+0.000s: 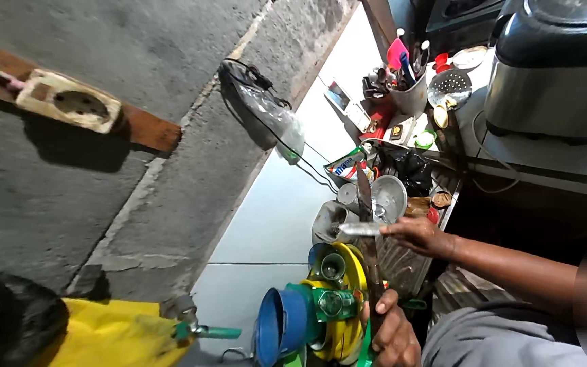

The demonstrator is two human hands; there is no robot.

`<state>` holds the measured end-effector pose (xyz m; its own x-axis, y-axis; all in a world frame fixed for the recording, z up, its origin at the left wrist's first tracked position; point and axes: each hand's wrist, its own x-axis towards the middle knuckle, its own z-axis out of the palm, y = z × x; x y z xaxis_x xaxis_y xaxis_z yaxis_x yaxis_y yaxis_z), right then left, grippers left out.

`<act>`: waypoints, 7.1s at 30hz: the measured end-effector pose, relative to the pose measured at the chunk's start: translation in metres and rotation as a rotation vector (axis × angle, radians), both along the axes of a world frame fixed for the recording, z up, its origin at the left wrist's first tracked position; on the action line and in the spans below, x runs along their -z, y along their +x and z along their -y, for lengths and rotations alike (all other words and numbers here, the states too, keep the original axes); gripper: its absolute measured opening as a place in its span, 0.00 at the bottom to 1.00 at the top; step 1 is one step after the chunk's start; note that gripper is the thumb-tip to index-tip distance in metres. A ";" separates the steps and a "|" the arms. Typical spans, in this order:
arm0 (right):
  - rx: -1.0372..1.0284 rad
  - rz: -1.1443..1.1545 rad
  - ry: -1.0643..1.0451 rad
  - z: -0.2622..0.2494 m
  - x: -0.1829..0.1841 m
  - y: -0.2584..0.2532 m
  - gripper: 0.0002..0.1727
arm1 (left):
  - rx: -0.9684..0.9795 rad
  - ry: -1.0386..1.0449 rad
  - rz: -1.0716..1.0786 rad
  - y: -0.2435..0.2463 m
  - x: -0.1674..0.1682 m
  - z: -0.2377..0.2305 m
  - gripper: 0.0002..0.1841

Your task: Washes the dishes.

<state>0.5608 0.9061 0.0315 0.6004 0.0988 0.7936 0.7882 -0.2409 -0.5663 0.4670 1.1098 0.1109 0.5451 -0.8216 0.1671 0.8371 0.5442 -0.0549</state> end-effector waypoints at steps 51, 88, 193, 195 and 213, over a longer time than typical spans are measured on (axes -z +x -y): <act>-0.390 -0.983 0.260 -0.029 0.014 -0.013 0.47 | -0.413 1.761 0.659 0.023 0.086 0.010 0.21; -0.610 -0.521 -0.201 0.027 -0.006 0.014 0.31 | -0.814 1.676 0.268 0.073 0.011 -0.044 0.20; -0.565 -0.176 -0.567 -0.009 -0.065 0.045 0.28 | -0.526 1.341 0.385 0.054 -0.027 -0.052 0.06; -0.561 -0.238 -0.582 0.000 -0.057 0.046 0.29 | -0.500 1.338 0.456 0.056 -0.029 -0.054 0.04; -0.717 -0.552 -0.359 0.007 -0.068 0.013 0.26 | -0.517 1.452 0.568 0.053 -0.021 -0.041 0.04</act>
